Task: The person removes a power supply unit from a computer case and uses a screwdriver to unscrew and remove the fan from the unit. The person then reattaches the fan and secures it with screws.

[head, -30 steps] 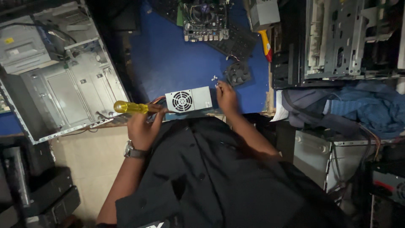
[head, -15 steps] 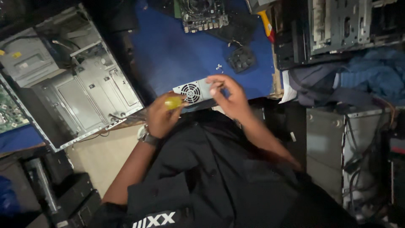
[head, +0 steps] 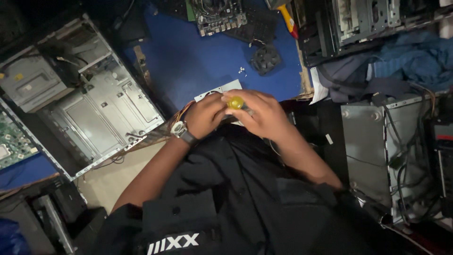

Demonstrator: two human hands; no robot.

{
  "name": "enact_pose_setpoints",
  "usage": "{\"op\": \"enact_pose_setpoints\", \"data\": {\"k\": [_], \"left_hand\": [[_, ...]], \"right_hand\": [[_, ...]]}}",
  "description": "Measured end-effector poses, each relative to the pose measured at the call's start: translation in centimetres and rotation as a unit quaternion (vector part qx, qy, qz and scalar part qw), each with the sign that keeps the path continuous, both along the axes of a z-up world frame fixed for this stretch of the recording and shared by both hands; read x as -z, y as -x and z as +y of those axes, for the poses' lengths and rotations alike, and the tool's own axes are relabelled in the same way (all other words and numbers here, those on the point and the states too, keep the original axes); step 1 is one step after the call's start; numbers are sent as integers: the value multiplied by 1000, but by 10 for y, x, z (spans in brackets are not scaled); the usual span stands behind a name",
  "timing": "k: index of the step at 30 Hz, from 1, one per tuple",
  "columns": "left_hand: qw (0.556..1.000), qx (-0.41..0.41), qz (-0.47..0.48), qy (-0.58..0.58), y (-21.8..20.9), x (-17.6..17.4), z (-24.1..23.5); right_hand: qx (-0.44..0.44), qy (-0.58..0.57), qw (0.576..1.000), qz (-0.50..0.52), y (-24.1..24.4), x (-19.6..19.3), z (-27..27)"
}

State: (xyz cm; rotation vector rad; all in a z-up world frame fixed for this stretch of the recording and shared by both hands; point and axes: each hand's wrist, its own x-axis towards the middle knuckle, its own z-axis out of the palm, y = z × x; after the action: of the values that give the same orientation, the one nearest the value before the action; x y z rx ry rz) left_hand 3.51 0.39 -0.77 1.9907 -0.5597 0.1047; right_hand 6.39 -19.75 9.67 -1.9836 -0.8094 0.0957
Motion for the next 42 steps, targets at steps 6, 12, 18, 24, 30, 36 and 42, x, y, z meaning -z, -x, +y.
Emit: {"op": "enact_pose_setpoints", "data": {"k": [6,12,18,24,30,36,42], "left_hand": [[999,34,28,24,-5,15,-9],[1000,23,15,10,-6,23,-15],[1000,19,-15,10,-7,24,-17],[1000,16,-7,16,-6,20,-18],[999,18,14,25,-5,13,-19],[999,27,-2,35,-5,12,-21],[999,22,37,9,-5,15,-20]], "right_hand": [[36,1,999,-8,3,11,-9],[42,-2,999,-5,6,13,-15],[41,-9,999,11,8,14,-16],[26,-13,999,26,9,17,-21],[1,-6,1000,14,8,20,-26],[5,-16,999,29,8,20,-29],[7,-17,999,27,11,19,-27]]}}
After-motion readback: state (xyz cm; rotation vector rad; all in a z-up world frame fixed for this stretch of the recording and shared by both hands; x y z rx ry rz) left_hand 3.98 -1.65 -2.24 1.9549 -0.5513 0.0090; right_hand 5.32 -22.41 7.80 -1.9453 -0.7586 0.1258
